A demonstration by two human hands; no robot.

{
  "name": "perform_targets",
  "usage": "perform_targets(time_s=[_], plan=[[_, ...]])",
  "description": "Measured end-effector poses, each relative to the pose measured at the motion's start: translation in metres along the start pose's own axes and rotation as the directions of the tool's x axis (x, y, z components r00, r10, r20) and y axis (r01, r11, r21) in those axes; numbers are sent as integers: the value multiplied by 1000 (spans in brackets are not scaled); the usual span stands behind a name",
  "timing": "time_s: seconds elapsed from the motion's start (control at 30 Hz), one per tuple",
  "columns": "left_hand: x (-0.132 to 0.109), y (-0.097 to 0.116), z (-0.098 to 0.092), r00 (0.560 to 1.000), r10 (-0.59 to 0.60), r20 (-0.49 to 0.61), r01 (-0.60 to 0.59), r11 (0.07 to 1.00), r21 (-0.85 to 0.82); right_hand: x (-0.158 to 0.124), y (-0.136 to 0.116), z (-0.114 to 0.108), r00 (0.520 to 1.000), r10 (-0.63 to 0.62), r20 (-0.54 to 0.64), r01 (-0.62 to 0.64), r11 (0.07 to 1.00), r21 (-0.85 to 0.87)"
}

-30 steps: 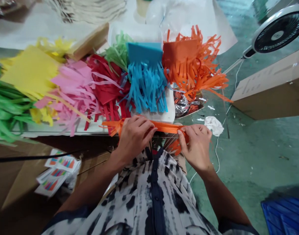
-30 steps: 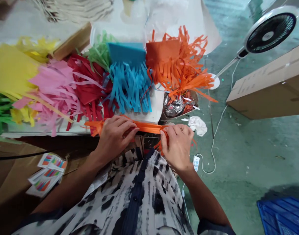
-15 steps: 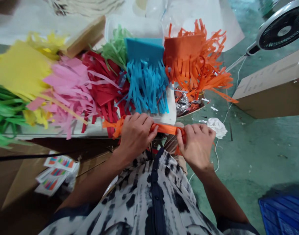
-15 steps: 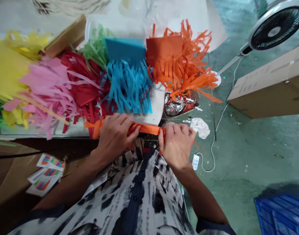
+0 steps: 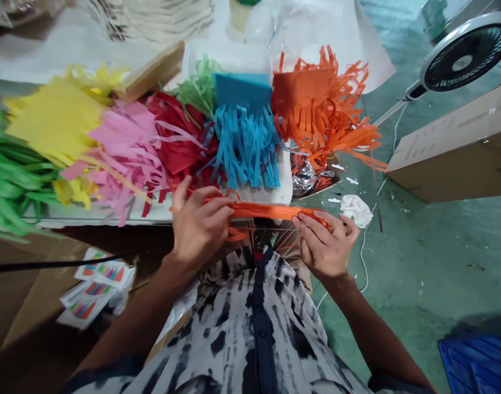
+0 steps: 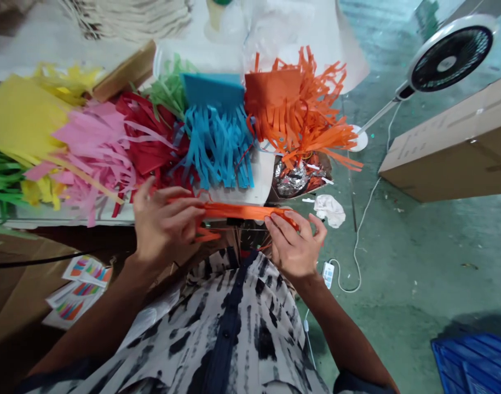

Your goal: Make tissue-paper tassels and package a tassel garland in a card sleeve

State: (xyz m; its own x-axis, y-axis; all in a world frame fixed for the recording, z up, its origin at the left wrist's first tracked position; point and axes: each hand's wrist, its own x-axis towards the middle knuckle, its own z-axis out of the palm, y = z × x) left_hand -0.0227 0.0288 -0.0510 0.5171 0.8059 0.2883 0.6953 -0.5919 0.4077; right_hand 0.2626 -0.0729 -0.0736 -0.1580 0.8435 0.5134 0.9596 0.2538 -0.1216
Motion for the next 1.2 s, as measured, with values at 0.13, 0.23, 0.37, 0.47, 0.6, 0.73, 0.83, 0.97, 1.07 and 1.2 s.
perform_targets(time_s=[0.13,0.23,0.37,0.47,0.6,0.73,0.83,0.97,1.07,1.2], plan=[[4,22,-1,964,135,-230,-114,988,103,3,-3,-1,998,23,57,-23,1000,3],[13,46,21,943,328,-52,-330,944,-29,6,-6,-3,996,29,83,-29,1000,-5],[13,52,45,930,365,31,-364,931,-40,9,-8,-4,991,14,135,-9,999,-36],[5,41,47,925,379,-1,-379,925,-7,8,-5,-1,995,-34,93,35,999,-12],[-2,28,36,940,341,-30,-342,939,-46,6,4,1,999,10,33,-15,988,153],[4,24,24,973,227,38,-223,971,-90,12,7,-2,980,123,157,-158,959,234],[12,25,18,976,199,92,-190,977,-98,18,4,-3,960,149,235,-190,968,162],[21,28,15,980,118,157,-108,992,-69,26,-2,-2,929,160,334,-194,978,72],[25,29,16,984,68,168,-71,997,10,30,-5,-2,915,171,366,-183,983,0],[28,31,20,985,66,160,-88,986,140,36,-6,-4,900,172,401,-146,985,-95]])
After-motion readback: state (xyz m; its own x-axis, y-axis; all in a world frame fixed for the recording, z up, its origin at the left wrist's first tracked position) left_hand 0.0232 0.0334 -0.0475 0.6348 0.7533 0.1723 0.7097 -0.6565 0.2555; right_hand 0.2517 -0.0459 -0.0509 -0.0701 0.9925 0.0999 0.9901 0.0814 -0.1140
